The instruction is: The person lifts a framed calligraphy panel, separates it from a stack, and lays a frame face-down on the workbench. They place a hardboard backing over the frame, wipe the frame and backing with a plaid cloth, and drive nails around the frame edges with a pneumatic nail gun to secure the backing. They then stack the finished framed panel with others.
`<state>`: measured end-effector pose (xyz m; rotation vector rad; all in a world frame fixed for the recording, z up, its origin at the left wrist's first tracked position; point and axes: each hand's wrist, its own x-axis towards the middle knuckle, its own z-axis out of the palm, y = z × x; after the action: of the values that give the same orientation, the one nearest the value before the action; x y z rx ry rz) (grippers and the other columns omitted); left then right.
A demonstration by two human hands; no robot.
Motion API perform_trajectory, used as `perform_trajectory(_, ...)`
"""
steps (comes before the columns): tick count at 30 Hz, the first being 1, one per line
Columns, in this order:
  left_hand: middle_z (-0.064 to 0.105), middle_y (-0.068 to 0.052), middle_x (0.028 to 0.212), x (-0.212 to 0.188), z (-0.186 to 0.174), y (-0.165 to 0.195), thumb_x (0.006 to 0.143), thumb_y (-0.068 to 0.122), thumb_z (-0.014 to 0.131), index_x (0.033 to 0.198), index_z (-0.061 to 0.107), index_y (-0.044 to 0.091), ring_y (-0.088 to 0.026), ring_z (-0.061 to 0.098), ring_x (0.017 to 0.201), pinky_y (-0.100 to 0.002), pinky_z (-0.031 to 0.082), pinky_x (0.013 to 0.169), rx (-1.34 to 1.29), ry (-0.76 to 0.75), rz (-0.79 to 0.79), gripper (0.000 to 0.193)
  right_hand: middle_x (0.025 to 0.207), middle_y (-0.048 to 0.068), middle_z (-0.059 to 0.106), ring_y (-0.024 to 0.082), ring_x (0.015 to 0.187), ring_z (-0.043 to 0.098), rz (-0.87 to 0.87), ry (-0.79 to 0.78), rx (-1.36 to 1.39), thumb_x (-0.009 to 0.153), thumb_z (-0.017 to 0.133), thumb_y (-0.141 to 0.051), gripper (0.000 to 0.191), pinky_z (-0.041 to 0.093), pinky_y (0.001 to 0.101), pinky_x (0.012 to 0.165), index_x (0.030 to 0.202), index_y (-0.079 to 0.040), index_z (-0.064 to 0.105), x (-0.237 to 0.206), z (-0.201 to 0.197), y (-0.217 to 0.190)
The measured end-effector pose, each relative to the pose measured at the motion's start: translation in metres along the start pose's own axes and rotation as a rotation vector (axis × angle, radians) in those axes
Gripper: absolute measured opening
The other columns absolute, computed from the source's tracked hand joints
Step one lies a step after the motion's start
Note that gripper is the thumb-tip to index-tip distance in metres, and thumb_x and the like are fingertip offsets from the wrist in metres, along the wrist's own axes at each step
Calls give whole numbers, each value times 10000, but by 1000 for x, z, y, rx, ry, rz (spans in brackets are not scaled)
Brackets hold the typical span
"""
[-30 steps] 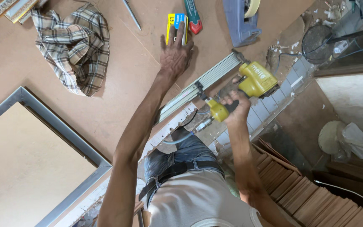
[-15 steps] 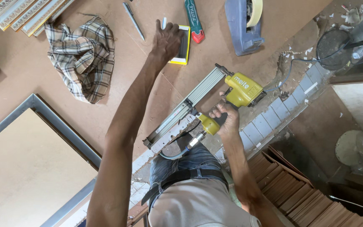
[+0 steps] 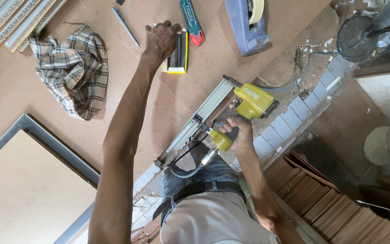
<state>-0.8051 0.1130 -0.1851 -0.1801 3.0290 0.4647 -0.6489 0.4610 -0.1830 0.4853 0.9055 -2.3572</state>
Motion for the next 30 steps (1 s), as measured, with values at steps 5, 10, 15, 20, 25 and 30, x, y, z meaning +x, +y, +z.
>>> perform_trajectory(5, 701, -72, 1107, -6, 3, -1, 972, -11, 510, 1304, 676, 321, -295, 698, 983, -736, 347, 1065, 41, -25, 42, 497, 660, -31, 521, 108, 567, 514, 17, 22, -22, 758, 677, 2, 537, 486, 330, 631, 1279, -86, 578, 0, 4, -3)
perform_trajectory(10, 696, -53, 1084, -17, 1, 3, 814, 304, 760, 1239, 689, 312, -296, 638, 1116, -739, 249, 1105, 229, -40, 167, 431, 659, -33, 507, 115, 571, 515, 38, -24, -17, 740, 672, 12, 546, 490, 331, 636, 1269, -84, 576, 0, 8, -4)
perform_trajectory(15, 684, -57, 1116, -22, 3, 8, 790, 383, 762, 1191, 728, 197, -240, 611, 1165, -630, 309, 1092, 256, -108, 49, 444, 724, -6, 558, 130, 577, 528, 48, 42, -42, 721, 654, 13, 564, 499, 350, 628, 1275, -59, 577, 3, 12, -1)
perform_trajectory(20, 680, -108, 1058, -17, 11, 9, 850, 158, 650, 1219, 729, 222, -254, 633, 1034, -641, 361, 947, 78, 61, 20, 384, 741, 20, 556, 144, 588, 533, 47, 5, -37, 746, 656, 22, 553, 501, 363, 623, 1288, -47, 572, 1, 10, 5)
perform_trajectory(25, 710, -109, 1071, -14, 15, 1, 960, 86, 581, 1219, 740, 181, -246, 680, 914, -619, 413, 941, 17, 91, 45, 318, 738, 28, 572, 153, 583, 542, 52, 19, -41, 725, 650, 22, 548, 499, 362, 613, 1261, -69, 578, -6, 6, 6)
perform_trajectory(30, 718, -64, 1037, -19, 18, -6, 964, 26, 530, 1171, 748, 221, -227, 688, 826, -629, 426, 964, 0, 10, -2, 358, 722, 12, 552, 135, 591, 526, 55, 40, -42, 753, 662, 19, 500, 496, 356, 636, 1240, -68, 588, -11, 11, 3)
